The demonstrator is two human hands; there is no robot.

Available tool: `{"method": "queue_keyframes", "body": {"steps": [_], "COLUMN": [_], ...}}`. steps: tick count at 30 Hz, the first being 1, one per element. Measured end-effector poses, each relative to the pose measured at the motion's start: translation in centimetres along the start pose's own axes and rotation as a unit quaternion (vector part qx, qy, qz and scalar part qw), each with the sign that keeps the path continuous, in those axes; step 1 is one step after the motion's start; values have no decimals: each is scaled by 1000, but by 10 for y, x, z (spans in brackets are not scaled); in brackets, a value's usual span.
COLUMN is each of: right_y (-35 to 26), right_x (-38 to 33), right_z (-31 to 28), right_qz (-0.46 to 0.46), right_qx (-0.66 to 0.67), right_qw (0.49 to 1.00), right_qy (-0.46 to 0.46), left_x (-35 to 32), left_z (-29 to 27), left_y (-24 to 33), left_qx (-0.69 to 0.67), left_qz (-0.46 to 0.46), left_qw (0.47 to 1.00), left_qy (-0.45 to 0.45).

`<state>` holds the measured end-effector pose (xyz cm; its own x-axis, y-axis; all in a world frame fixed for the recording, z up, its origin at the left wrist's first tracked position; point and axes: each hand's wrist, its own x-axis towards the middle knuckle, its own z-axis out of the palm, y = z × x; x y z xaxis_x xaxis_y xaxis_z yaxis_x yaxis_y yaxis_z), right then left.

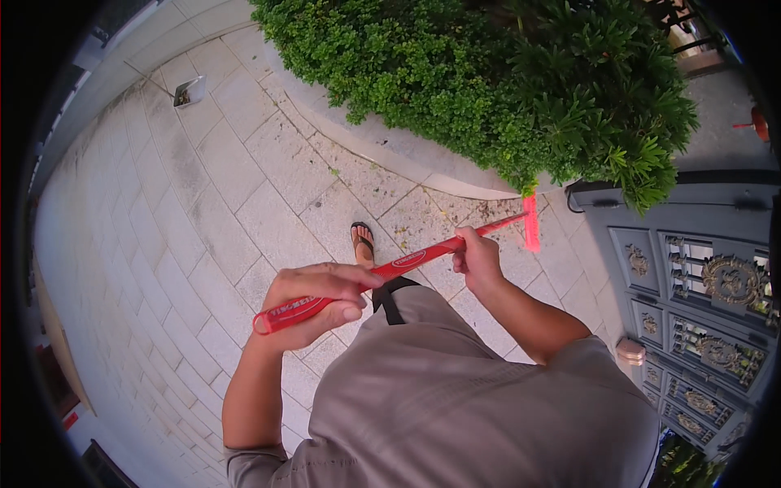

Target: The person carries a broom and dustpan across the patio, sets down the dustpan, and sweeps debris from the bushes and planter using the broom.

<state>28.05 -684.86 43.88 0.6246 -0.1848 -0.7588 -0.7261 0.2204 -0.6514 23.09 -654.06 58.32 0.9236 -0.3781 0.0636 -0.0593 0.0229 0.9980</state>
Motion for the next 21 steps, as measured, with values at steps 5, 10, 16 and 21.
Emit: {"method": "queue_keyframes", "body": {"steps": [5, 10, 16, 21], "right_y": [-6, -7, -19, -28], "right_x": [175, 236, 179, 134], "right_z": [-24, 55, 233, 318], "right_qz": [-28, -68, -59, -47], "right_qx": [-46, -98, -119, -91], "right_qw": [993, 985, 991, 993], "right_qy": [106, 123, 8, -60], "left_x": [82, 106, 47, 24], "left_z": [12, -47, -163, -219], "left_y": [-165, -181, -98, -31], "left_qx": [-127, -110, 42, 96], "left_qz": [-22, -58, -91, -123], "left_qw": [991, 992, 985, 968], "left_qy": [-19, 19, 140, 196]}}
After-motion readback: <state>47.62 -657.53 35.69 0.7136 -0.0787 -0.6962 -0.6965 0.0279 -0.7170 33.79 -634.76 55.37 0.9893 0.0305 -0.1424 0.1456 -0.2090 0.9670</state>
